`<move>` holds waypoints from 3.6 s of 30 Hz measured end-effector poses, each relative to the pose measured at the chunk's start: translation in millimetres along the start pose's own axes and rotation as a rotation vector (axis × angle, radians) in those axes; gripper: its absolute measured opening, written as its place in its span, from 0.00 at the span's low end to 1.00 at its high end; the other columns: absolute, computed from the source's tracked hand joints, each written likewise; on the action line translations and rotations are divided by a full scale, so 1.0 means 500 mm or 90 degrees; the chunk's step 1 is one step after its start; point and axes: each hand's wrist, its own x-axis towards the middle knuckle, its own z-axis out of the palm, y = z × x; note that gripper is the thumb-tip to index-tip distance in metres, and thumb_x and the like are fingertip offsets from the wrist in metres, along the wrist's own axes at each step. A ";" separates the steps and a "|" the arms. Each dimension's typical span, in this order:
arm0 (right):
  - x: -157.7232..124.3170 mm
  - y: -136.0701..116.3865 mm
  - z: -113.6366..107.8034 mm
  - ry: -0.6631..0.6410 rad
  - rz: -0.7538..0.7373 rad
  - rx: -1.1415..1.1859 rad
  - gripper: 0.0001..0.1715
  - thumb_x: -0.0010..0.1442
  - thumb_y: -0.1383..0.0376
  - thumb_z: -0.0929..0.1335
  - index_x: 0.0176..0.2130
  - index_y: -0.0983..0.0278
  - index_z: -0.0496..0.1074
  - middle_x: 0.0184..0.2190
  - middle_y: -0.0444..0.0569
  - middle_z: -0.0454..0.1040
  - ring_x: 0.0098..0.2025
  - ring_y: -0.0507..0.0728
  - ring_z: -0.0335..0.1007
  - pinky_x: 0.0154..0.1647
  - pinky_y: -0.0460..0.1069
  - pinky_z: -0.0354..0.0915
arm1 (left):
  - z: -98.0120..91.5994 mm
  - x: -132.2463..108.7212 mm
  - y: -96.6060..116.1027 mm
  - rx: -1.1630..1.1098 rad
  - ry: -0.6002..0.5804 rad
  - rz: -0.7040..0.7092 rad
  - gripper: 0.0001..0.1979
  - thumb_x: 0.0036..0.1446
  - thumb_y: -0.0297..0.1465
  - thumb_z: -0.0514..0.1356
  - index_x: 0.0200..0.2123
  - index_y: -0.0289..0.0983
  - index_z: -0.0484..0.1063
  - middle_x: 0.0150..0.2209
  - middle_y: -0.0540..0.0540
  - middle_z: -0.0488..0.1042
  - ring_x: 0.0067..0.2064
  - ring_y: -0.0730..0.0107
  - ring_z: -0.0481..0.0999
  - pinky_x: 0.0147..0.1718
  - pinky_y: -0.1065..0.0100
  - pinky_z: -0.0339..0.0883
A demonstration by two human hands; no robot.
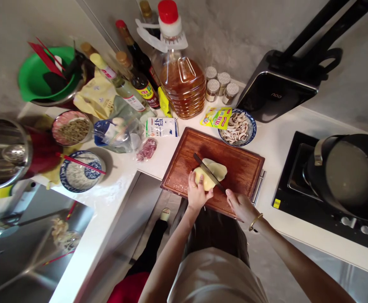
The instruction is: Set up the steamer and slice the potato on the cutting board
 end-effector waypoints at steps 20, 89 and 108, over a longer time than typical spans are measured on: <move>0.006 -0.005 -0.003 -0.054 0.042 -0.052 0.37 0.61 0.40 0.48 0.16 0.60 0.53 0.11 0.42 0.55 0.17 0.51 0.54 0.24 0.48 0.50 | 0.001 0.001 0.001 -0.009 -0.002 -0.005 0.36 0.53 0.45 0.58 0.59 0.36 0.50 0.60 0.28 0.46 0.64 0.35 0.48 0.51 0.40 0.59; 0.002 0.003 0.004 -0.029 0.026 -0.088 0.36 0.63 0.42 0.49 0.17 0.61 0.56 0.13 0.44 0.59 0.19 0.52 0.57 0.26 0.48 0.51 | -0.001 0.004 -0.001 -0.026 0.037 0.007 0.36 0.53 0.44 0.58 0.59 0.33 0.51 0.61 0.27 0.47 0.65 0.38 0.47 0.53 0.42 0.58; -0.003 -0.060 -0.032 -0.086 0.057 -0.092 0.36 0.62 0.41 0.47 0.18 0.60 0.57 0.11 0.42 0.58 0.17 0.52 0.58 0.24 0.48 0.55 | 0.003 0.000 -0.002 -0.028 0.014 0.011 0.32 0.49 0.44 0.61 0.54 0.31 0.62 0.62 0.25 0.51 0.65 0.37 0.45 0.54 0.41 0.57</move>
